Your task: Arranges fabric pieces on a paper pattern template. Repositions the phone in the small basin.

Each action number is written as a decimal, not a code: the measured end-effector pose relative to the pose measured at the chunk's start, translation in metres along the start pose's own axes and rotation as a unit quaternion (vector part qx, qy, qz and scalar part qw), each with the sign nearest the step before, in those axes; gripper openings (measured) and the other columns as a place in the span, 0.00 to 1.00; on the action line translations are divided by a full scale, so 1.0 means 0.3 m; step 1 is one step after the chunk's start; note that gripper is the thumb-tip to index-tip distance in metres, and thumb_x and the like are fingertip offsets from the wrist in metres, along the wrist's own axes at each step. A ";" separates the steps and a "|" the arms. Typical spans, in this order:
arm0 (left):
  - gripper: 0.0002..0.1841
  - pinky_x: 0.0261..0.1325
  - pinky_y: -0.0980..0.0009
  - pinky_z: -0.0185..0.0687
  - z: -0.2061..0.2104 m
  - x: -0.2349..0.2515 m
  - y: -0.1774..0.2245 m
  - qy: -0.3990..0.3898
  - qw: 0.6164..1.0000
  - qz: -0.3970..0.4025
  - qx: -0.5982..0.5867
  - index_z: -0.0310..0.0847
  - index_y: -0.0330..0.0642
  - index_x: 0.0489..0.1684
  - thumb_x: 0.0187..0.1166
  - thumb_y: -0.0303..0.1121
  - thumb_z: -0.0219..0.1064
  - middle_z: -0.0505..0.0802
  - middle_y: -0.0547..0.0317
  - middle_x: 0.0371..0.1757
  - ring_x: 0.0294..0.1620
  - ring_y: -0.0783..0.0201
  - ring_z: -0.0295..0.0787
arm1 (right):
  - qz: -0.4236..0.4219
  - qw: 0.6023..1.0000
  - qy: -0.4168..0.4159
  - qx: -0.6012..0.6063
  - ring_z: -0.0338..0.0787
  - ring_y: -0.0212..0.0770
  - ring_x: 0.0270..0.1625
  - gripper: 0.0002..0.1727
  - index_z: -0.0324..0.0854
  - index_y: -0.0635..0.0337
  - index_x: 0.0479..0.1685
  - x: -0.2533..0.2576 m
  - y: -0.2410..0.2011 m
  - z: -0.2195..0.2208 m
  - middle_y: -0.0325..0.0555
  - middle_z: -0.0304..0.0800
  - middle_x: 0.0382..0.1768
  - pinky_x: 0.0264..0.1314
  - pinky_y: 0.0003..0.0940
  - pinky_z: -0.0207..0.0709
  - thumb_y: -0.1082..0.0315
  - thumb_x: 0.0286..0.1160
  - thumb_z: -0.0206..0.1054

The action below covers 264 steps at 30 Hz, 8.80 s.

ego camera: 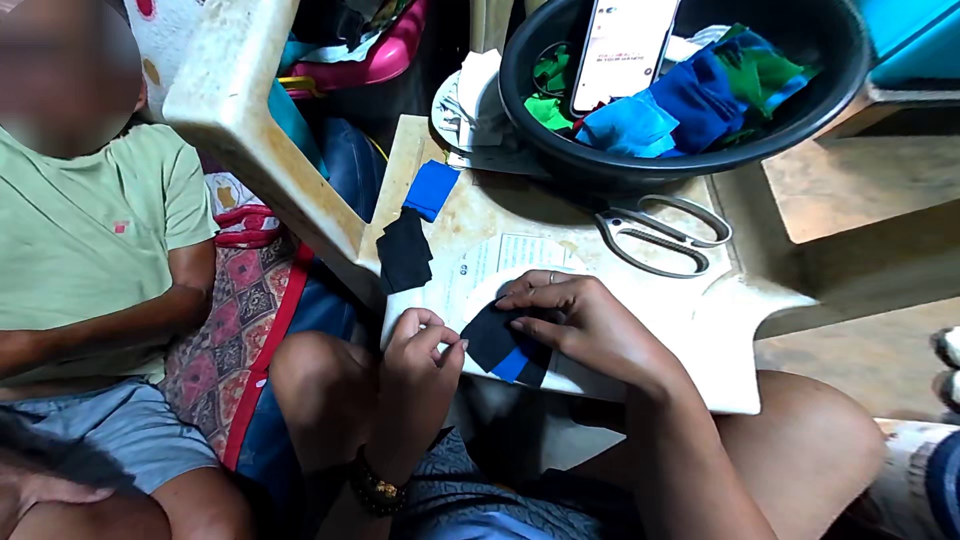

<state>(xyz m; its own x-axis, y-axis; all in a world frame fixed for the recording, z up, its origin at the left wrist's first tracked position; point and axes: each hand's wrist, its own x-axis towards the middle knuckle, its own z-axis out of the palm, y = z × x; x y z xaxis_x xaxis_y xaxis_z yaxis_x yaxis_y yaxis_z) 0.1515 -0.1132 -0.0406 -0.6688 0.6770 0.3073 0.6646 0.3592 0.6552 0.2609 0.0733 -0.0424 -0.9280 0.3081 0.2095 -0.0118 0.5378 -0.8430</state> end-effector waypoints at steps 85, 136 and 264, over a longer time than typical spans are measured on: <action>0.09 0.69 0.53 0.83 -0.078 0.468 -0.085 -0.075 0.987 0.138 0.031 0.92 0.27 0.47 0.77 0.22 0.68 0.92 0.38 0.59 0.62 0.45 0.90 | 0.012 0.999 -0.002 -0.040 0.89 0.46 0.43 0.18 0.91 0.71 0.48 0.008 -0.085 0.049 0.62 0.87 0.50 0.49 0.36 0.85 0.85 0.53 0.75; 0.11 0.67 0.54 0.75 -0.068 0.697 -0.082 -0.319 0.946 0.014 0.057 0.85 0.24 0.43 0.87 0.24 0.57 0.86 0.37 0.56 0.61 0.47 0.83 | 0.059 0.960 -0.132 -0.238 0.71 0.73 0.78 0.21 0.84 0.58 0.73 0.424 -0.074 0.014 0.70 0.71 0.79 0.77 0.64 0.64 0.73 0.86 0.55; 0.08 0.49 0.80 0.80 -0.009 0.053 -0.055 -0.004 0.990 0.137 -0.037 0.95 0.37 0.35 0.71 0.25 0.67 0.95 0.52 0.41 0.43 0.67 0.88 | 0.039 0.997 0.022 -0.058 0.88 0.25 0.42 0.08 0.93 0.63 0.41 0.015 -0.042 0.029 0.43 0.89 0.41 0.49 0.16 0.82 0.73 0.71 0.69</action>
<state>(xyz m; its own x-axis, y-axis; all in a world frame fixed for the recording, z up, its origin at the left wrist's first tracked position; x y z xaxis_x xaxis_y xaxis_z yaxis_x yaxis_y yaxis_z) 0.1289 -0.1100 -0.0447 -0.4632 0.7479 0.4755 0.7947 0.1130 0.5964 0.2536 0.0609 -0.0352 -0.9067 0.3863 0.1694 0.1060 0.5975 -0.7948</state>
